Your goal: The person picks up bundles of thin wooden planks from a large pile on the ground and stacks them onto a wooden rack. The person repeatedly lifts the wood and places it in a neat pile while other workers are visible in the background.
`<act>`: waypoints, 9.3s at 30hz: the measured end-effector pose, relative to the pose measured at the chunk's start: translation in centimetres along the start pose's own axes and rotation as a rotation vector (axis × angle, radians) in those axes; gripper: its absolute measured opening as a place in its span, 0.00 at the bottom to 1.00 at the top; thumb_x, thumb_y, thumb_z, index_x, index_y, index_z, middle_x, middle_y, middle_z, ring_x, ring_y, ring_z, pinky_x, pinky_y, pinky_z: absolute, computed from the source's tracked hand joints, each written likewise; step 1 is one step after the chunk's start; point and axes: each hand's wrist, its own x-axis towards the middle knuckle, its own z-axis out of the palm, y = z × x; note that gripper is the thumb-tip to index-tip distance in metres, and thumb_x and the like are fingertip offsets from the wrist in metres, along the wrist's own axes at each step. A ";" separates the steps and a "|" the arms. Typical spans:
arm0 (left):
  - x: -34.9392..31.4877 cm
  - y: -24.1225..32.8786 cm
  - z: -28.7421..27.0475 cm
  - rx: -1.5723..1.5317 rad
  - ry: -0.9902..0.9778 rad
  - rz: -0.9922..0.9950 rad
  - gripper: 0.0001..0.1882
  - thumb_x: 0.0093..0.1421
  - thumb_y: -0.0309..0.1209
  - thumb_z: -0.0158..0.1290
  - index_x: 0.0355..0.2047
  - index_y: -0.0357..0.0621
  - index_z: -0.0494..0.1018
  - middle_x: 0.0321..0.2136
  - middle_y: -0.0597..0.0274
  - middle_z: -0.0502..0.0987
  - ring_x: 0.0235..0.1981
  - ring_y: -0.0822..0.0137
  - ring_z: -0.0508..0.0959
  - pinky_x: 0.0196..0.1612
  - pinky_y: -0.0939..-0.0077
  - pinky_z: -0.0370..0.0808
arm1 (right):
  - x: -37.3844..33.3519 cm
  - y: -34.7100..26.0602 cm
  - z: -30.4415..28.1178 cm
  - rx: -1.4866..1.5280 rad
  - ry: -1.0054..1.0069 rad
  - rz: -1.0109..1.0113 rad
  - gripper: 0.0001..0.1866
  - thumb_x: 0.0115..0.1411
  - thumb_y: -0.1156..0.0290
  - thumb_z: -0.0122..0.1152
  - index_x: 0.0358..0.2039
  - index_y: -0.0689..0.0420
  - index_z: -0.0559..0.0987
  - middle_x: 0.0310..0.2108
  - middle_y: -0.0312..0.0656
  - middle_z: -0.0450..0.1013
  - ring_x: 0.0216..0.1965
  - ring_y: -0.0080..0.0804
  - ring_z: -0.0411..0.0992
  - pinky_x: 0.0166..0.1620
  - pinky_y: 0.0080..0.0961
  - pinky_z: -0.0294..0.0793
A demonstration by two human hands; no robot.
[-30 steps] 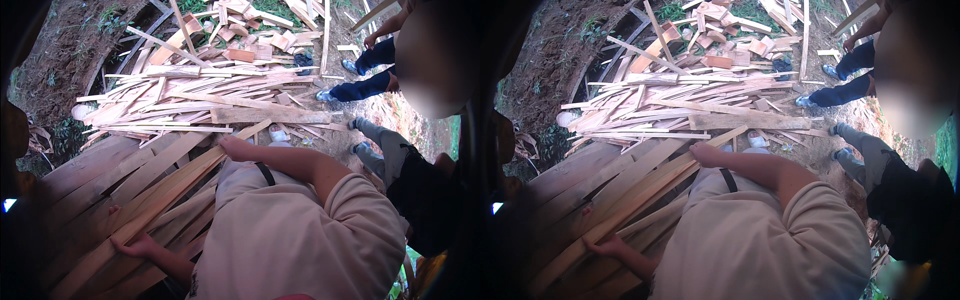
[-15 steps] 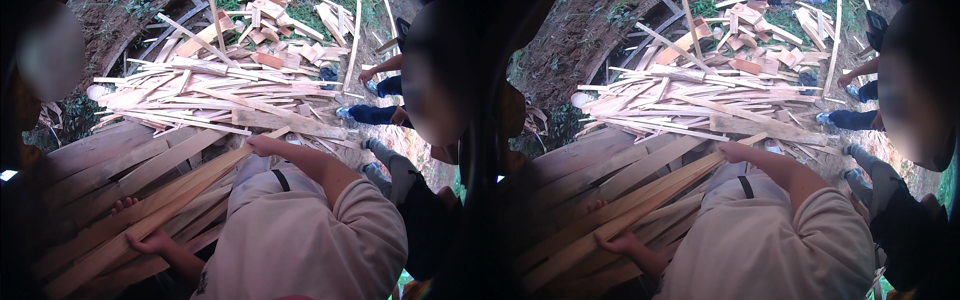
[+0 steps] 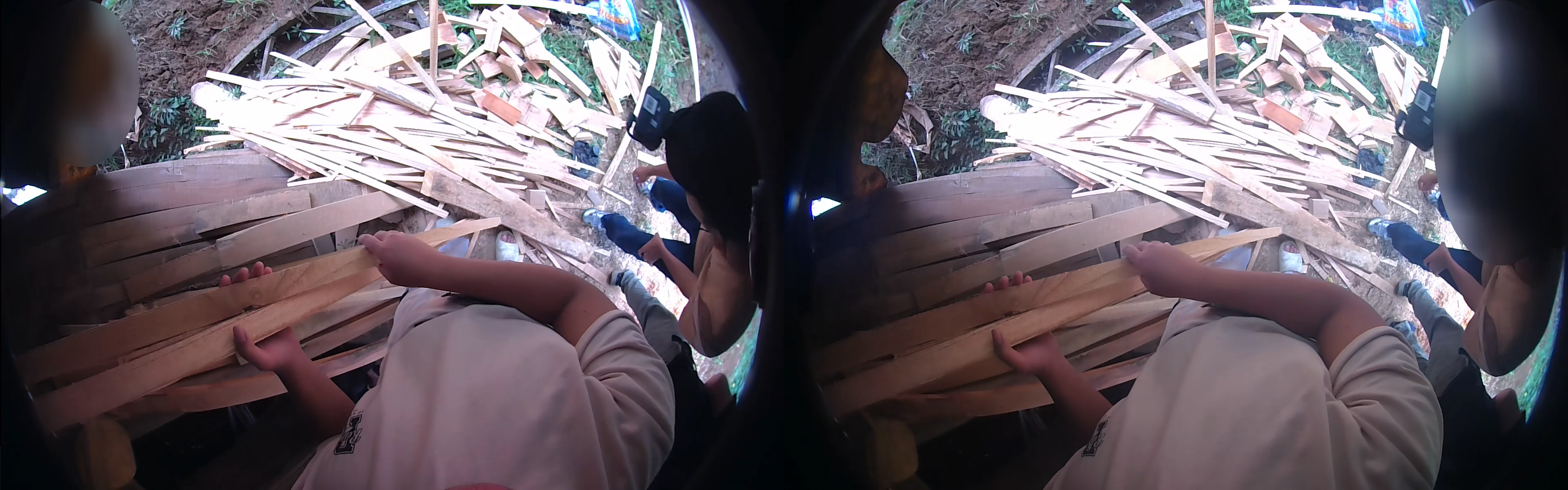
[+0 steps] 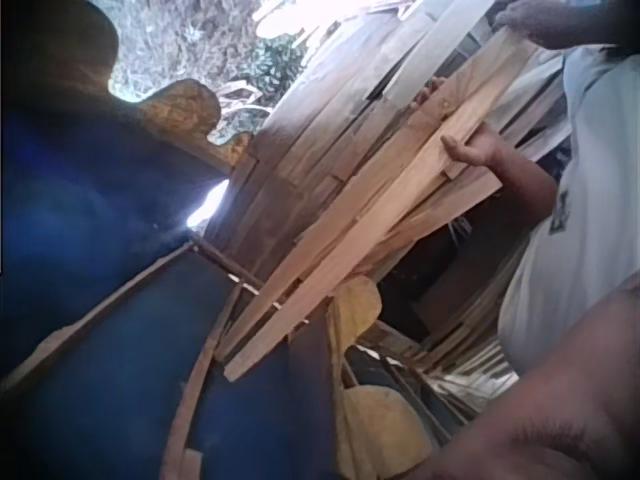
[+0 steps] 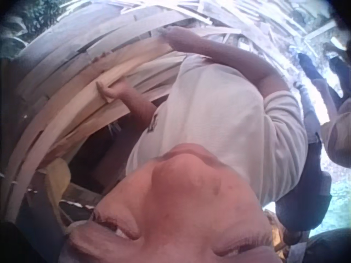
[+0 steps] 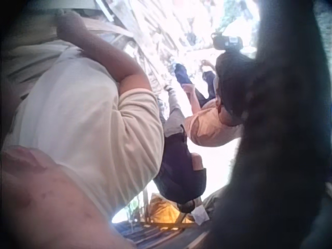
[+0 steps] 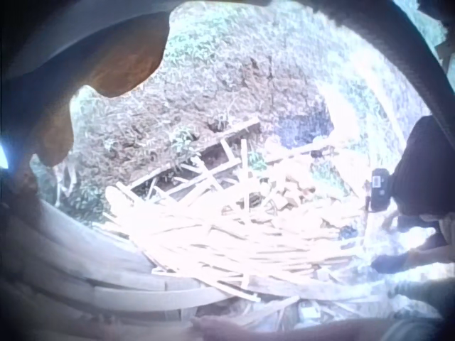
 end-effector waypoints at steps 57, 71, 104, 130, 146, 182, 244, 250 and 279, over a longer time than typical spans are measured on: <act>0.3 1.2 11.4 -0.072 -0.359 0.027 0.21 0.55 0.39 0.57 0.43 0.45 0.62 0.25 0.63 0.66 0.26 0.68 0.67 0.34 0.69 0.67 | -8.9 16.4 3.3 0.043 0.170 0.185 0.33 0.40 0.61 0.77 0.47 0.53 0.73 0.46 0.46 0.73 0.49 0.47 0.71 0.51 0.40 0.70; 5.0 5.0 15.3 -0.156 -0.372 -0.020 0.16 0.64 0.40 0.49 0.39 0.41 0.61 0.26 0.64 0.60 0.28 0.69 0.62 0.39 0.69 0.63 | -16.4 12.4 -0.4 0.277 0.408 0.284 0.33 0.39 0.61 0.77 0.45 0.57 0.70 0.41 0.51 0.75 0.45 0.52 0.73 0.46 0.40 0.71; 4.2 -5.2 15.1 -0.604 -1.636 -0.170 0.33 0.53 0.41 0.59 0.53 0.40 0.58 0.43 0.52 0.67 0.49 0.57 0.71 0.60 0.57 0.65 | -27.2 9.8 15.5 -0.181 1.478 0.769 0.14 0.39 0.77 0.62 0.31 0.56 0.75 0.29 0.47 0.74 0.35 0.51 0.73 0.38 0.39 0.73; -34.0 6.5 31.2 -0.928 -2.726 0.647 0.41 0.40 0.29 0.73 0.54 0.42 0.64 0.36 0.56 0.75 0.39 0.63 0.77 0.45 0.58 0.77 | -57.3 2.8 36.1 0.088 1.991 1.235 0.15 0.43 0.78 0.60 0.35 0.53 0.79 0.33 0.45 0.77 0.38 0.49 0.75 0.40 0.38 0.73; -55.7 12.7 29.9 -1.319 -2.781 0.467 0.28 0.38 0.31 0.75 0.36 0.45 0.70 0.31 0.64 0.70 0.36 0.64 0.78 0.63 0.44 0.64 | -74.4 -5.6 44.3 -0.458 2.336 1.524 0.18 0.44 0.79 0.64 0.39 0.54 0.74 0.35 0.45 0.74 0.44 0.49 0.72 0.47 0.38 0.69; -116.2 27.5 17.9 -1.507 -2.640 0.633 0.35 0.43 0.41 0.72 0.46 0.43 0.65 0.36 0.60 0.69 0.43 0.61 0.76 0.61 0.50 0.67 | -117.8 -16.4 78.4 -0.018 2.393 2.065 0.17 0.49 0.76 0.61 0.42 0.52 0.78 0.41 0.44 0.75 0.46 0.45 0.73 0.48 0.36 0.74; -209.3 62.7 -31.4 -0.747 -2.740 0.232 0.29 0.44 0.24 0.69 0.46 0.42 0.68 0.44 0.58 0.72 0.47 0.62 0.72 0.52 0.68 0.72 | -198.4 -49.1 155.2 0.090 2.274 1.864 0.18 0.44 0.72 0.70 0.38 0.55 0.76 0.37 0.46 0.74 0.40 0.48 0.74 0.42 0.37 0.75; -208.8 61.6 -32.1 -0.741 -2.541 0.274 0.29 0.44 0.25 0.70 0.45 0.43 0.67 0.48 0.56 0.71 0.57 0.58 0.69 0.60 0.60 0.66 | -203.4 -50.0 153.0 0.039 2.102 1.866 0.20 0.43 0.75 0.70 0.39 0.55 0.76 0.40 0.47 0.74 0.42 0.49 0.74 0.44 0.39 0.75; -213.0 43.7 -15.9 0.057 -2.761 0.507 0.42 0.54 0.45 0.62 0.60 0.29 0.59 0.59 0.38 0.64 0.61 0.50 0.65 0.63 0.65 0.60 | -209.9 -47.1 123.5 -0.500 2.062 1.454 0.20 0.45 0.75 0.68 0.39 0.58 0.71 0.33 0.48 0.74 0.38 0.53 0.73 0.40 0.43 0.73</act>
